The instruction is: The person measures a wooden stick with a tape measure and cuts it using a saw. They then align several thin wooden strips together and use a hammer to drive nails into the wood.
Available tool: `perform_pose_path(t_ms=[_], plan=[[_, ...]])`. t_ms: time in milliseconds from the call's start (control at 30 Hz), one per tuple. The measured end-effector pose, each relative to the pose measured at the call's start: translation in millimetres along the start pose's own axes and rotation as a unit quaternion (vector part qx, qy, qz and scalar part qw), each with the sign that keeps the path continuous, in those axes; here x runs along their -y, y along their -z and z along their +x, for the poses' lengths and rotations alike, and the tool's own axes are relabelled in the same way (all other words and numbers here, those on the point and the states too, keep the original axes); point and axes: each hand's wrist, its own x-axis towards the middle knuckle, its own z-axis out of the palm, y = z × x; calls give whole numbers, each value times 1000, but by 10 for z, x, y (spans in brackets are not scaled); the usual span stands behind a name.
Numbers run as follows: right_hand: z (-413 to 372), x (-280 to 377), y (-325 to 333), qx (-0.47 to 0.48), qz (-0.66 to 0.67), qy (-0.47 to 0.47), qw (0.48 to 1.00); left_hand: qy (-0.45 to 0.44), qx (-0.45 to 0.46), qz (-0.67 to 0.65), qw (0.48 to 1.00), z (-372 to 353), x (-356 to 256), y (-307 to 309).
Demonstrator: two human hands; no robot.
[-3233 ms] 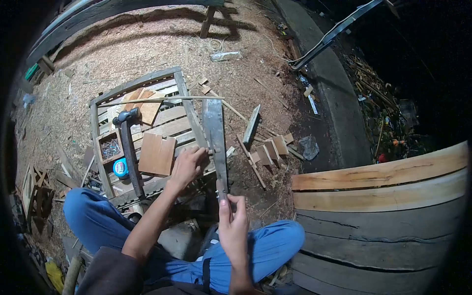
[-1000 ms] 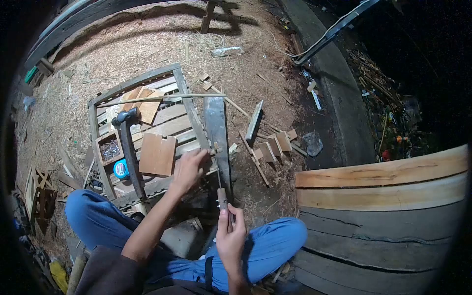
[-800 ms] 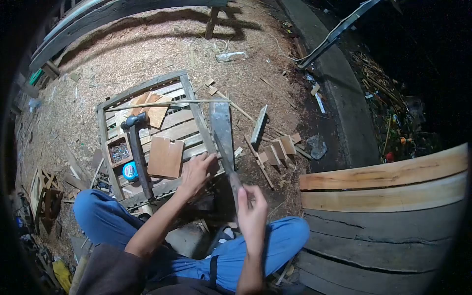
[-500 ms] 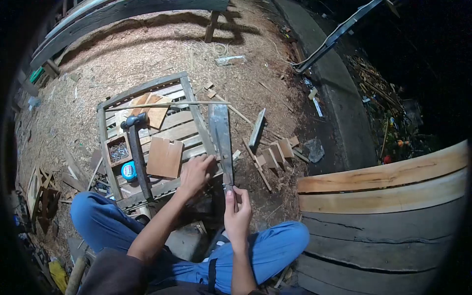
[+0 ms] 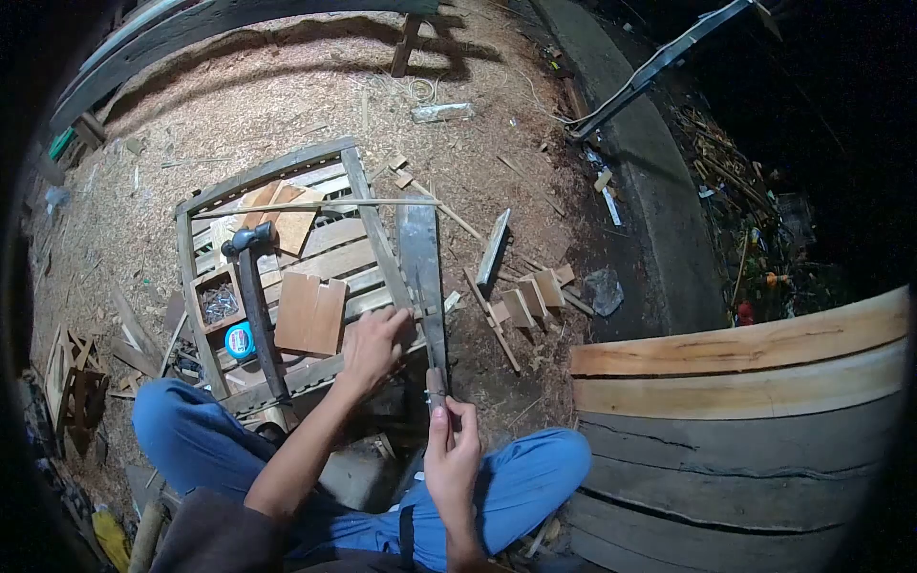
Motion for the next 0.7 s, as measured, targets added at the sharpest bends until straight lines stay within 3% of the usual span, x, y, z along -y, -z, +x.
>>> perform_pose_path(t_ms=[67, 167, 200, 233, 300, 333, 367, 467, 567, 633, 700], plan=[[99, -37, -61, -42, -46, 133, 989, 1, -10, -3, 1000, 51, 73, -83], [305, 185, 109, -7, -113, 146, 983, -7, 0, -11, 1000, -14, -8, -5], [489, 85, -33, 21, -56, 97, 993, -8, 0, -17, 1000, -48, -4, -19], [477, 151, -219, -10, -103, 94, 990, -12, -10, -16, 1000, -22, 45, -46], [438, -99, -419, -41, -68, 170, 982, -21, -18, 7, 1000, -18, 169, -138], [423, -182, -474, -66, -46, 127, 989, 1, 6, 13, 1000, -3, 69, -27], [448, -328, -436, -42, 32, 121, 991, -6, -9, 17, 1000, 2, 84, -65], [464, -621, -180, -6, 94, 50, 994, -18, -45, 0, 999, -30, 109, -153], [357, -844, -161, -39, 143, 140, 979, 9, -90, -87, 992, 29, 217, -137], [180, -609, -170, -19, 181, 94, 979, 39, -192, -185, 963, 8, 165, 167], [145, -532, -267, -27, 142, 147, 979, 4, -235, -136, 962, -5, 122, 560]])
